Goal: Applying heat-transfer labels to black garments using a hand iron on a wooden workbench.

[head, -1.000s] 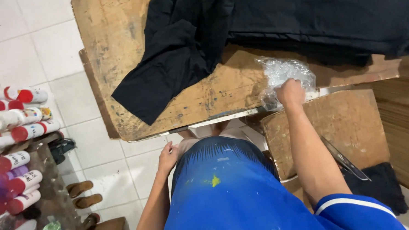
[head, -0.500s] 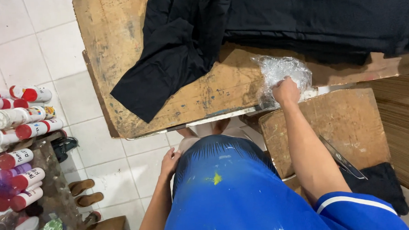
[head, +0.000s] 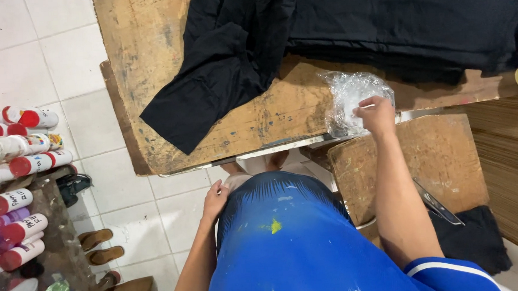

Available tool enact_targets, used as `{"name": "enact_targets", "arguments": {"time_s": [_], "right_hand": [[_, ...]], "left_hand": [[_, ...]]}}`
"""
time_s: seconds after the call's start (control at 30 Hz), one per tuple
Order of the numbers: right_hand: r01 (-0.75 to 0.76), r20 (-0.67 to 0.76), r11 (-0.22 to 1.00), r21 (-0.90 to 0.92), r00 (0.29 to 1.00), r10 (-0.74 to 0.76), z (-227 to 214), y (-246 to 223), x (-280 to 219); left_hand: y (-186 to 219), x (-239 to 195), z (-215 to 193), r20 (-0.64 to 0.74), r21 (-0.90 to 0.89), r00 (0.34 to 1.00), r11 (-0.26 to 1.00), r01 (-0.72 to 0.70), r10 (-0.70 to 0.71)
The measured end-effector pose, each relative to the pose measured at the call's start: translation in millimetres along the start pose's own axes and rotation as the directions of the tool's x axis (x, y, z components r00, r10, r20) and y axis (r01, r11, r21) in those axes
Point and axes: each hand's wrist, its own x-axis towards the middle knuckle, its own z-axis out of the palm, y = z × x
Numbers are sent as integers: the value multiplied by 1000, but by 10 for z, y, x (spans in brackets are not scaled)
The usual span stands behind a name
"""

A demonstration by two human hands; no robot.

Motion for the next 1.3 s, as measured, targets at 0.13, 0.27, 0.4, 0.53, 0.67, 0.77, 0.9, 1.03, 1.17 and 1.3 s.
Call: {"name": "enact_targets", "arguments": {"time_s": [0.13, 0.27, 0.4, 0.53, 0.67, 0.77, 0.9, 1.03, 1.17, 1.3], "right_hand": [[-33, 68, 995, 91, 997, 27, -237, -212, -134], [-35, 62, 995, 89, 998, 29, -240, 175, 97], [-67, 34, 998, 13, 997, 66, -225, -28, -65], [-100, -89, 995, -14, 991, 99, -125, 117, -35], [-302, -172, 943, -138, 945, 277, -64, -293, -311], [-247, -192, 959, -139, 957, 218, -78, -227, -388], [-182, -102, 963, -199, 981, 165, -110, -234, -334], [-212, -37, 959, -189, 977, 209, -91, -609, -526], [-194, -105, 970, -144, 978, 180, -95, -532, -477], [-181, -129, 956, -232, 980, 154, -97, -428, -403]], "left_hand": [[274, -228, -212, 11, -48, 998, 997, -56, 56], [527, -408, -573, 60, -50, 989, 990, -129, 132], [713, -482, -963, 183, -68, 953, 970, -234, 243], [967, -656, -1336, 307, -85, 888, 939, -332, 342], [1068, -767, -1684, 391, -11, 833, 907, -420, 391], [1156, -830, -1861, 370, 9, 791, 849, -528, 488], [1278, -806, -2034, 350, -52, 789, 852, -522, 505], [1302, -661, -1972, 259, -197, 786, 828, -526, 561], [1450, -730, -1980, 262, -162, 780, 823, -544, 568], [1455, -693, -1944, 310, -117, 795, 851, -512, 521]]}}
